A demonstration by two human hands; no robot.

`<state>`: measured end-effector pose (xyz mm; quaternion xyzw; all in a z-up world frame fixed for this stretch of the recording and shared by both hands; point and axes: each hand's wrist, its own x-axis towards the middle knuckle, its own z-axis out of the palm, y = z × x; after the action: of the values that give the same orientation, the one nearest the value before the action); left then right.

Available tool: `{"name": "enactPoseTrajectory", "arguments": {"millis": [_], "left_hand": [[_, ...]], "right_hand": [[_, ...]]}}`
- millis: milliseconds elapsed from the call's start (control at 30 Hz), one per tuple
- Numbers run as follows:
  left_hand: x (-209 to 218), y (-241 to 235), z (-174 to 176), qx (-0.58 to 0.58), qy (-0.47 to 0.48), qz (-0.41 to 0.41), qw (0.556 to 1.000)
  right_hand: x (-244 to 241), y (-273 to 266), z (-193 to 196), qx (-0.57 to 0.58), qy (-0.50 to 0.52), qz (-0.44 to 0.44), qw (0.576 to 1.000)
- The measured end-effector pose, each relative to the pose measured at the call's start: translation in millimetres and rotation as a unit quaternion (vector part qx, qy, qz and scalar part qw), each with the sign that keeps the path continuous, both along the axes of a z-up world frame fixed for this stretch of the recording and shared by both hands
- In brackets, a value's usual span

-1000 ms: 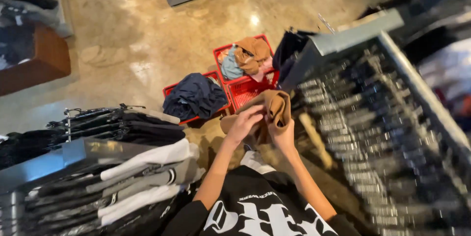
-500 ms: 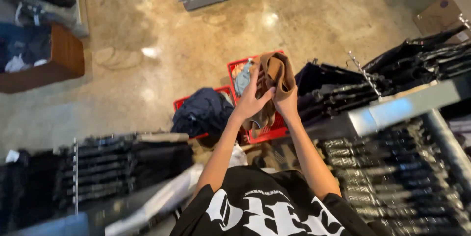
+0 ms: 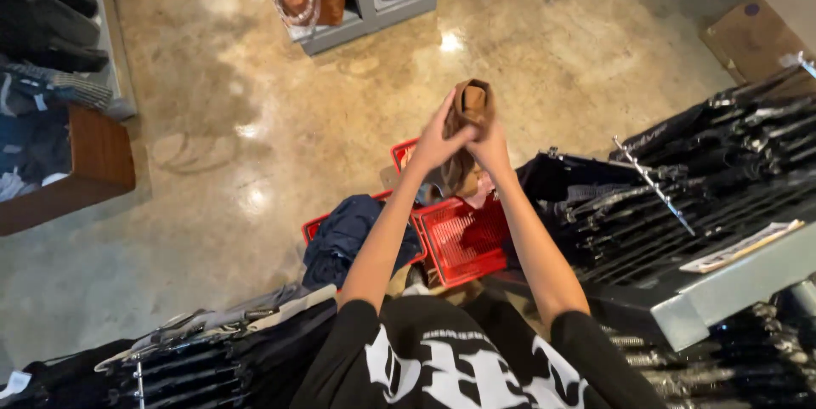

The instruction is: The person browses a clothing rack in a store, selecting various garments including light blue, brown, and black items. They remove each item from the hanger, briefly hold it, and place it into a red shopping basket on the floor.

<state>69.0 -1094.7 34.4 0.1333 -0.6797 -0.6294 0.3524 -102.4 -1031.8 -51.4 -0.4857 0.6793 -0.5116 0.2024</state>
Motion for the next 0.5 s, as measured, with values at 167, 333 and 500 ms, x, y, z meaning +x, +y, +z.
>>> {"name": "enactPoseTrajectory", "arguments": {"millis": [167, 333, 500], "left_hand": [[7, 3, -100, -0.294, -0.269, 0.204, 0.894], [33, 74, -136, -0.197, -0.157, -0.02, 0.968], [68, 166, -93, -0.041, -0.259, -0.016, 0.965]], "right_hand": [[-8, 11, -56, 0.24, 0.273, 0.072, 0.929], [19, 85, -99, 0.355, 0.11, 0.104, 0.923], [52, 178, -72, 0.282, 0.021, 0.133, 0.95]]}}
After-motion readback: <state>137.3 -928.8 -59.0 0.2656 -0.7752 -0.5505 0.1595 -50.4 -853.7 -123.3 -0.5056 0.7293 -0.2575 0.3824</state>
